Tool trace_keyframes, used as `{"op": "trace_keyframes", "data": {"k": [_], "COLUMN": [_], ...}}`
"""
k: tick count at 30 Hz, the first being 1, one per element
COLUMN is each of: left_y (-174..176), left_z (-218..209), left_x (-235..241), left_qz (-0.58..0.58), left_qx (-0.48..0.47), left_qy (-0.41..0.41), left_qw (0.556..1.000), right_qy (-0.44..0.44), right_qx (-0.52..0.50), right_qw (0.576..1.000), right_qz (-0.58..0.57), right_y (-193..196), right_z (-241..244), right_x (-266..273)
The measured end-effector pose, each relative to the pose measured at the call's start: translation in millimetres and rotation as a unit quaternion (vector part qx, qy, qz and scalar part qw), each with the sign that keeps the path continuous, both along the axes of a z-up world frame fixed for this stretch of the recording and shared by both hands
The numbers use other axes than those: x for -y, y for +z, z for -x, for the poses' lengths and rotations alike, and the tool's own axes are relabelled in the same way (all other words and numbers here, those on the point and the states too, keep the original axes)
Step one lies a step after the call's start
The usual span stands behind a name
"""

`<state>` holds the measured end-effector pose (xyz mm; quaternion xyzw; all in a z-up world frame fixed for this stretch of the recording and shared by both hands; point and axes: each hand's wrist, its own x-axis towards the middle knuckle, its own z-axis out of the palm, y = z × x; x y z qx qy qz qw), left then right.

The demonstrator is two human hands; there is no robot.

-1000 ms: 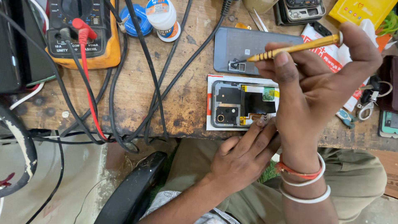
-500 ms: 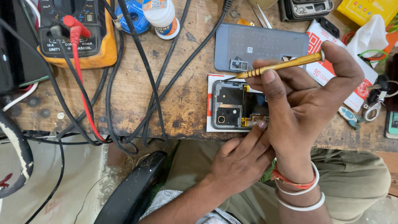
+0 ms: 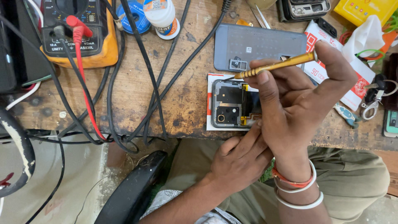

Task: The person uses a screwdriver to remove screws from the back of a disassembled smartphone. They then remove the camera module, clean it with a tissue, and reattach it to the phone. Finally, they test the phone by turning it on and navigating the screen.

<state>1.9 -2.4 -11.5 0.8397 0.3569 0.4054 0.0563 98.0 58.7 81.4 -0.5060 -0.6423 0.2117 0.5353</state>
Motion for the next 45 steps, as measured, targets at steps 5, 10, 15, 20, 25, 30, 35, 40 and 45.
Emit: {"op": "trace_keyframes", "data": {"k": [5,10,15,20,25,30,35,40,45], "left_y": [0,1,0,-1,-1,-1,-1,-1,0], "left_z": [-1,0,0,2,0,-2,-2,-1,0], "left_x": [1,0,0,1,2,0,2,3,2], "left_qz": [0.002,0.000,-0.001,0.006,0.003,-0.008,0.004,0.015,0.017], "left_qx": [-0.006,0.002,-0.003,-0.002,0.006,0.000,0.005,-0.009,-0.006], "left_qy": [0.005,0.009,0.007,0.002,0.004,0.017,0.011,-0.001,-0.009], "left_qw": [1.000,1.000,1.000,1.000,1.000,1.000,1.000,1.000,1.000], "right_qy": [0.043,0.109,0.059,0.062,0.059,0.072,0.028,0.065,0.050], "right_qx": [0.201,0.246,0.282,0.252,0.283,0.278,0.298,0.289,0.288], "right_qw": [0.976,0.962,0.955,0.965,0.957,0.958,0.954,0.953,0.955], "right_qz": [-0.065,-0.038,-0.072,-0.028,-0.021,-0.012,-0.026,-0.059,-0.044], "right_y": [11,33,35,29,27,28,34,33,35], "right_z": [1,7,14,9,1,0,3,10,11], "right_x": [-9,-21,-27,-23,-21,-19,-17,-23,-22]}}
